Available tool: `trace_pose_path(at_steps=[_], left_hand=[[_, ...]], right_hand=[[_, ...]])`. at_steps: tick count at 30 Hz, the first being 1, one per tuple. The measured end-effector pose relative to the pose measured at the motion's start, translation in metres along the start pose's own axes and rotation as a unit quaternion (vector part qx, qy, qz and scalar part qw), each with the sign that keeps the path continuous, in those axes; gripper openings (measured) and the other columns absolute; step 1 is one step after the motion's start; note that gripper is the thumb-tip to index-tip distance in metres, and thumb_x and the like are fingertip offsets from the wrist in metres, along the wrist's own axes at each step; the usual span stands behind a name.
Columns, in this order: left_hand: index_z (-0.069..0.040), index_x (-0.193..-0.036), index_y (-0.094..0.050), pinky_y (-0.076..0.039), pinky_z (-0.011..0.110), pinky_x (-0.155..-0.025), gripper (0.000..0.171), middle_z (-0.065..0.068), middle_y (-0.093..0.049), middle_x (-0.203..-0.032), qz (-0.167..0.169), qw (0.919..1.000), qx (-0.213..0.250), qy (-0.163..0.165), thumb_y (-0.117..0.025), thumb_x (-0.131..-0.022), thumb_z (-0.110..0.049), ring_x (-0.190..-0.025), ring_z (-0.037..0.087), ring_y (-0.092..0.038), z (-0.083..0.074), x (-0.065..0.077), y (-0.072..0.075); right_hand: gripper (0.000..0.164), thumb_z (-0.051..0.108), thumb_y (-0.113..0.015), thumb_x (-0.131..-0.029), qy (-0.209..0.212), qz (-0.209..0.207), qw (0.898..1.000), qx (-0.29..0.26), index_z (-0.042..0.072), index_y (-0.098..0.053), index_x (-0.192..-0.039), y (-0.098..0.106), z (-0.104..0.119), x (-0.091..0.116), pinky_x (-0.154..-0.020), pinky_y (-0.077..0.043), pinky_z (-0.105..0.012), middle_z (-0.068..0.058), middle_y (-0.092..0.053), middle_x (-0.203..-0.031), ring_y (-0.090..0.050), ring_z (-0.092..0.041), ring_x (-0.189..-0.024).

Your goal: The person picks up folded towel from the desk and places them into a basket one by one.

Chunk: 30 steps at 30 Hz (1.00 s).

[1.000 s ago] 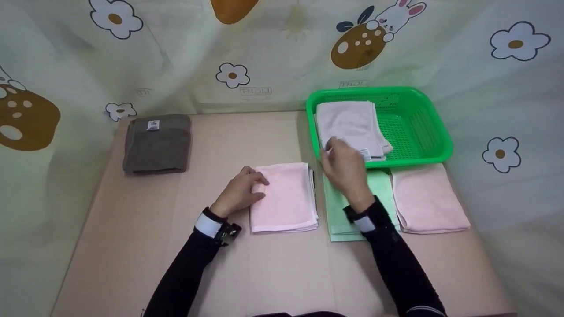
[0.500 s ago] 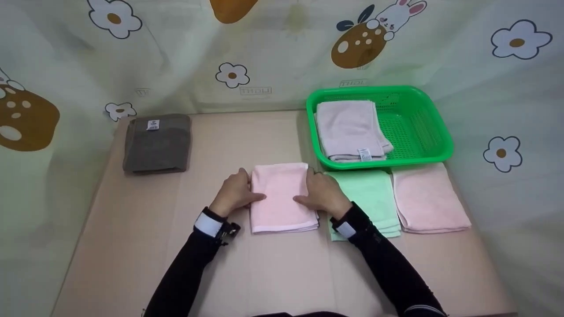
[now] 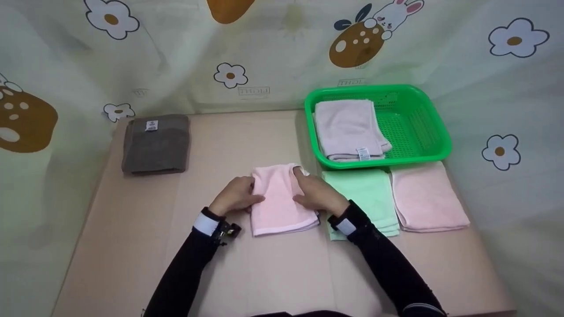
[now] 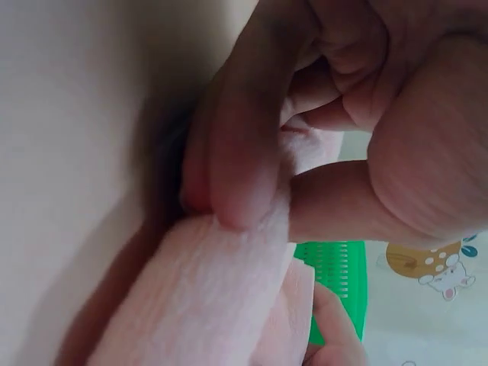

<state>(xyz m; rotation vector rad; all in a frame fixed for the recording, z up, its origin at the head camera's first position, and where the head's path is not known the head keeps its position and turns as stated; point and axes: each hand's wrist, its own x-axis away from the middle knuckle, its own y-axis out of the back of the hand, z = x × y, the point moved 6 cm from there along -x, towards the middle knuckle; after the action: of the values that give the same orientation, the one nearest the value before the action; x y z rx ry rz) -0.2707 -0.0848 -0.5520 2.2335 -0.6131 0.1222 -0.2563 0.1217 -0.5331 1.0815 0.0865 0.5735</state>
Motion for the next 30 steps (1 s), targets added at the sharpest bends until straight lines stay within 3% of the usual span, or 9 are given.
trace_pose_path(at_steps=[6, 11, 18, 22, 26, 30], left_hand=[[0.000, -0.101, -0.065, -0.047, 0.030, -0.065, 0.026, 0.007, -0.060, -0.082, -0.020, 0.9990, -0.036, -0.016, -0.076, -0.092, -0.023, -0.074, 0.020, -0.057, -0.014, 0.014, 0.024], [-0.002, -0.098, -0.064, -0.046, 0.028, -0.058, 0.023, 0.005, -0.062, -0.077, -0.033, 0.9981, -0.005, -0.052, -0.076, -0.093, -0.021, -0.066, 0.016, -0.056, -0.029, 0.031, 0.048], [0.001, -0.109, -0.066, -0.050, 0.027, -0.058, 0.024, 0.010, -0.071, -0.084, -0.053, 0.9952, 0.008, -0.082, -0.073, -0.096, -0.018, -0.064, 0.014, -0.063, -0.041, 0.037, 0.059], [0.002, -0.113, -0.064, -0.052, 0.028, -0.062, 0.024, 0.012, -0.073, -0.086, -0.055, 0.9943, 0.014, -0.091, -0.071, -0.098, -0.016, -0.067, 0.016, -0.065, -0.047, 0.036, 0.063], [0.000, -0.109, -0.059, -0.055, 0.035, -0.069, 0.019, 0.014, -0.071, -0.089, -0.076, 0.9904, 0.001, -0.115, -0.067, -0.100, -0.014, -0.077, 0.024, -0.068, -0.065, 0.025, 0.066], [-0.001, -0.112, -0.055, -0.055, 0.044, -0.077, 0.020, 0.017, -0.069, -0.095, -0.101, 0.9857, -0.001, -0.135, -0.063, -0.101, -0.015, -0.089, 0.032, -0.068, -0.093, 0.000, 0.062]], right_hand=[[0.078, 0.022, -0.069, -0.100, 0.053, -0.037, 0.997, -0.030, -0.007, -0.026, -0.159, 0.026, 0.015, 0.009, -0.112, -0.047, -0.051, -0.031, -0.048, -0.153, -0.057, -0.041, -0.133], [0.074, 0.026, -0.071, -0.099, 0.051, -0.084, 0.993, -0.065, -0.004, -0.036, -0.157, 0.050, 0.021, 0.018, -0.108, -0.049, -0.051, -0.026, -0.058, -0.145, -0.061, -0.038, -0.127], [0.065, 0.026, -0.073, -0.097, 0.069, -0.128, 0.986, -0.080, 0.000, -0.046, -0.151, 0.061, 0.024, 0.023, -0.097, -0.055, -0.048, -0.021, -0.069, -0.128, -0.067, -0.031, -0.111], [0.061, 0.027, -0.073, -0.098, 0.073, -0.138, 0.982, -0.101, 0.002, -0.049, -0.148, 0.066, 0.020, 0.025, -0.086, -0.056, -0.044, -0.018, -0.072, -0.115, -0.067, -0.025, -0.097], [0.062, 0.026, -0.069, -0.101, 0.075, -0.153, 0.973, -0.157, 0.004, -0.043, -0.153, 0.081, 0.008, 0.029, -0.088, -0.059, -0.041, -0.018, -0.070, -0.125, -0.071, -0.025, -0.103], [0.064, 0.018, -0.063, -0.104, 0.061, -0.186, 0.964, -0.179, 0.003, -0.035, -0.159, 0.105, -0.017, 0.040, -0.094, -0.059, -0.048, -0.024, -0.062, -0.140, -0.069, -0.036, -0.117]])
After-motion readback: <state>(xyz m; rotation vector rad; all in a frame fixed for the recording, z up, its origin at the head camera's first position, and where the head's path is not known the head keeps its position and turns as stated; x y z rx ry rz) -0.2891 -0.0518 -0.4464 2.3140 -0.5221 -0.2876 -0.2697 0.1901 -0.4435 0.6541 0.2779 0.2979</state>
